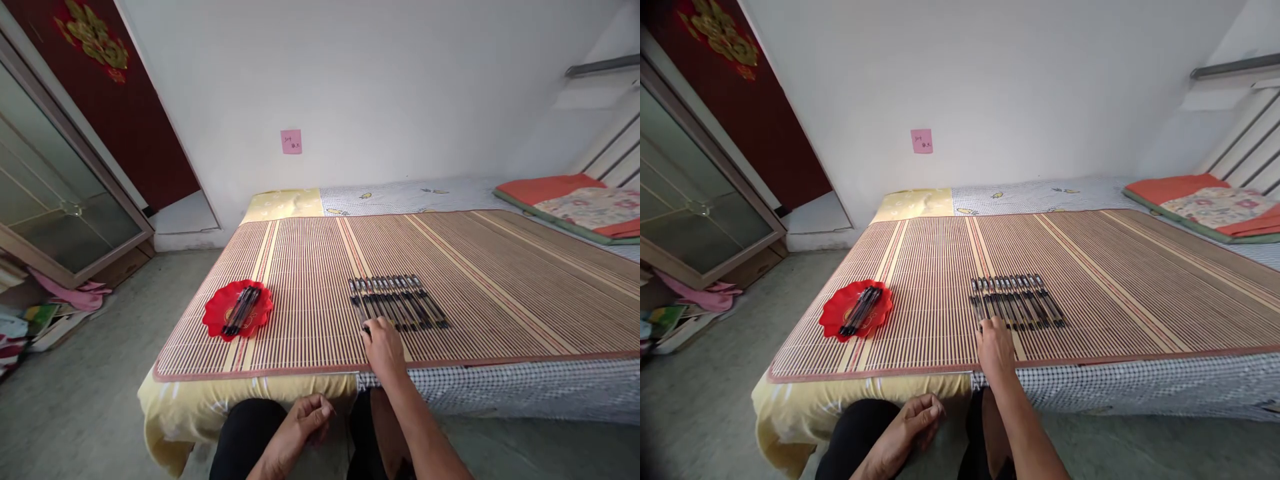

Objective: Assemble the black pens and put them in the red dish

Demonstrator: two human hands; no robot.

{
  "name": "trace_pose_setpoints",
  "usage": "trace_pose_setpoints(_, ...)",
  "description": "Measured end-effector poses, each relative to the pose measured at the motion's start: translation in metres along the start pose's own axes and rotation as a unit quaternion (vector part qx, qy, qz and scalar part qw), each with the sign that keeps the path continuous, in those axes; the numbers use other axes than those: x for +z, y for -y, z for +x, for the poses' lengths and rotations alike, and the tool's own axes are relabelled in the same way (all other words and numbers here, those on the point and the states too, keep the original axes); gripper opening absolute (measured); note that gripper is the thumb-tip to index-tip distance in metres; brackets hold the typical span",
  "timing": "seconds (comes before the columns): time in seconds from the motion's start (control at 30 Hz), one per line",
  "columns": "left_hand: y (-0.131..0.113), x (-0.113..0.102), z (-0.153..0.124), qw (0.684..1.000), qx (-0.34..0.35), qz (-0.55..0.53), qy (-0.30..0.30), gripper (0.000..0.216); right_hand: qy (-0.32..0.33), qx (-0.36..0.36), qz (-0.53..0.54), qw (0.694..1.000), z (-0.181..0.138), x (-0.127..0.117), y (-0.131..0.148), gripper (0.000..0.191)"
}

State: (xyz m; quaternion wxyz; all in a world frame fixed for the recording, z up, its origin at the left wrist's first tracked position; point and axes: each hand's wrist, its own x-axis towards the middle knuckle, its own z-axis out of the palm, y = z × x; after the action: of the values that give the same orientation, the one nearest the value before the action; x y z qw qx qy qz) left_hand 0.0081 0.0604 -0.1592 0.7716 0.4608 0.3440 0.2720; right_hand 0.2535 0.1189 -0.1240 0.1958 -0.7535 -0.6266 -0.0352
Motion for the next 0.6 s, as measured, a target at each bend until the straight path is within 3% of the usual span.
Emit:
trace_pose_setpoints(0.2,0.01,-0.005,0.004,1.0,-0.002,-0.006,0.01,0.044,-0.029,-0.035,0.074,0.996,-0.005,0.012,0.002,0.01)
trace_pose_setpoints(0.4,0.015,-0.005,0.006,1.0,-0.003,0.024,0.018,0.047,-0.032,-0.01,0.05,0.998,-0.009,0.014,0.0,0.012)
trace_pose_setpoints(0.6,0.007,-0.001,0.002,0.999,-0.018,0.045,0.019,0.052,-0.047,-0.037,0.078,0.995,-0.01,0.014,0.009,0.014)
